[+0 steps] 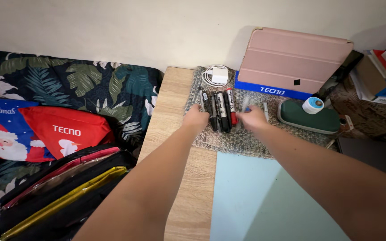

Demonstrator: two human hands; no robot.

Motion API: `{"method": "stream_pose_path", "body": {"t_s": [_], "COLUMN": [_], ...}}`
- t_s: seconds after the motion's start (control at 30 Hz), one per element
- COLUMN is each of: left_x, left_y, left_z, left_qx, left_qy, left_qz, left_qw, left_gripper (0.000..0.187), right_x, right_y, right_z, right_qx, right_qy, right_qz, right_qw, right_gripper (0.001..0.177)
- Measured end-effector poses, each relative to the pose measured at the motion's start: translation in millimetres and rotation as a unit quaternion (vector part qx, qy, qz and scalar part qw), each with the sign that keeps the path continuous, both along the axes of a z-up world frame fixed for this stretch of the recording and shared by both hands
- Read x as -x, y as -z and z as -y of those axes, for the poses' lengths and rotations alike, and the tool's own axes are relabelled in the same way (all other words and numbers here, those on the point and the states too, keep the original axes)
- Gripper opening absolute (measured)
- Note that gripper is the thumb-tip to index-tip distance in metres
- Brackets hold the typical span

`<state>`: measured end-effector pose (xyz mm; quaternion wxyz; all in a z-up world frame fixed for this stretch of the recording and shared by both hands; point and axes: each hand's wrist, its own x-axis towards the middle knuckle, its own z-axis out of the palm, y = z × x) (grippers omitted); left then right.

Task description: The person writes on a sheet of paper, then places the paper into a brown envelope and sets it aside. They then gather pens, scissors, and a utility knife into a blue pen holder, move markers, and zip a black bag closed before placing the pen holder on the table.

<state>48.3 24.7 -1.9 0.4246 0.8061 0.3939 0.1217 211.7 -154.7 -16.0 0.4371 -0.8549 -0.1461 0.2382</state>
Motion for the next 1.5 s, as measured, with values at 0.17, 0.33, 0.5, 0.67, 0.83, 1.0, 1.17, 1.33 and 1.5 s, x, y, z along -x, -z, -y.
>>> {"method": "stream_pose_path", "body": {"t_s": [0.17,0.33,0.5,0.67,0.83,1.0,1.17,1.33,1.5], "left_x": [-12,-28,-52,-63,-65,-83,-97,-102,-101], "left_y": [9,31,49,41,21,22,35,49,51], "left_z": [-9,-10,-13,-2,5,-23,-53,-55,-59], "left_qx": [0.126,0.259,0.264,0.283,0.265,0.177,0.081,-0.017,-0.055], "left_qy": [0.024,0.015,0.038,-0.039,-0.072,-0.020,0.007,-0.012,0.019], "left_qz": [0.013,-0.004,-0.032,0.094,0.085,0.047,0.007,0.017,-0.015], "left_qw": [0.992,0.966,0.963,0.954,0.958,0.983,0.997,1.000,0.998], "left_gripper": [0.049,0.043,0.051,0.061,0.065,0.059,0.059,0.044,0.037], "right_x": [10,13,25,48,54,33,18,24,18], "right_y": [-8,3,8,-10,-23,-8,11,13,3], "right_z": [-24,-45,-64,-74,-79,-98,-115,-121,-118], "right_qx": [0.052,-0.005,0.018,-0.086,-0.123,-0.219,-0.236,-0.204,-0.042], "right_qy": [-0.034,-0.077,-0.118,-0.090,-0.049,-0.075,-0.095,0.000,-0.022], "right_qz": [-0.004,0.016,0.011,-0.172,-0.260,-0.315,-0.306,-0.148,0.040], "right_qw": [0.998,0.997,0.993,0.977,0.956,0.921,0.917,0.968,0.998], "right_gripper": [0.048,0.049,0.044,0.034,0.030,0.031,0.026,0.025,0.026]}}
